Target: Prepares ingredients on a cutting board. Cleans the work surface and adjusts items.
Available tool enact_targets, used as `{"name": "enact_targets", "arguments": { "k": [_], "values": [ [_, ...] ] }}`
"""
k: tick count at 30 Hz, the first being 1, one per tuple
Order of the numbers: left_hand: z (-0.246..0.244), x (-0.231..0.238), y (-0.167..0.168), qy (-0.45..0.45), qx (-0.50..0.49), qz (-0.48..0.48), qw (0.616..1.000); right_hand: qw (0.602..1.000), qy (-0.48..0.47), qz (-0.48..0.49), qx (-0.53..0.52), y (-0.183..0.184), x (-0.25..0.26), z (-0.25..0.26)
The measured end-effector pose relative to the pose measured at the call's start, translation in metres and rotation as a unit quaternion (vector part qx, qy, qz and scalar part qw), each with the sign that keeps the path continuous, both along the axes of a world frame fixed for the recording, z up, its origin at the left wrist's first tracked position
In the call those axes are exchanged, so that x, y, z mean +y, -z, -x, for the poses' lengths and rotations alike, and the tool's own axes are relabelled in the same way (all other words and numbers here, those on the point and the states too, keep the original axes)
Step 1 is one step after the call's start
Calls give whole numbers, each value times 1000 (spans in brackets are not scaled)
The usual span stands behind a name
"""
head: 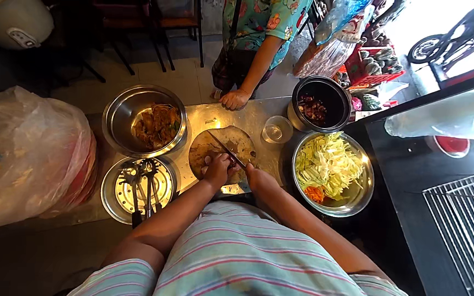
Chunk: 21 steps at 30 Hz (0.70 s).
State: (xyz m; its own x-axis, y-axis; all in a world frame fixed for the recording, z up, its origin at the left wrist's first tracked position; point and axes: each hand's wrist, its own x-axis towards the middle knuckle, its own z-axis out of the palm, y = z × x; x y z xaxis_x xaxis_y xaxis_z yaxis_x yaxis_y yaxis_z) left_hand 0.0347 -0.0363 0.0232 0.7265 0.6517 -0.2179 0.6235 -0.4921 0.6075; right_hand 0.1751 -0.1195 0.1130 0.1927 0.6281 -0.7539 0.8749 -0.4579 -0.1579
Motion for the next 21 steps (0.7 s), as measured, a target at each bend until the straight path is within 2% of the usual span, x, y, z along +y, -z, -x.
{"name": "enact_targets", "arguments": {
  "k": [2,7,9,12,14,21],
  "values": [
    [1,-2,3,-2,-7,-12,1000,1000,12,5,-1,4,-5,7],
    [0,-4,8,-14,-41,-26,999,999,29,-28,18,60,-4,2],
    [2,-4,7,-11,-28,-17,999,999,19,-31,35,52,-2,0],
    [2,-3,5,-11,-8,0,1000,999,14,-10,35,13,-1,3],
    [5,-5,6,-10,-16,-3,1000,999,21,-1,26,0,-8,10],
    [4,-5,6,-20,-24,-30,999,999,32,-34,12,39,-9,13]
  ]
}}
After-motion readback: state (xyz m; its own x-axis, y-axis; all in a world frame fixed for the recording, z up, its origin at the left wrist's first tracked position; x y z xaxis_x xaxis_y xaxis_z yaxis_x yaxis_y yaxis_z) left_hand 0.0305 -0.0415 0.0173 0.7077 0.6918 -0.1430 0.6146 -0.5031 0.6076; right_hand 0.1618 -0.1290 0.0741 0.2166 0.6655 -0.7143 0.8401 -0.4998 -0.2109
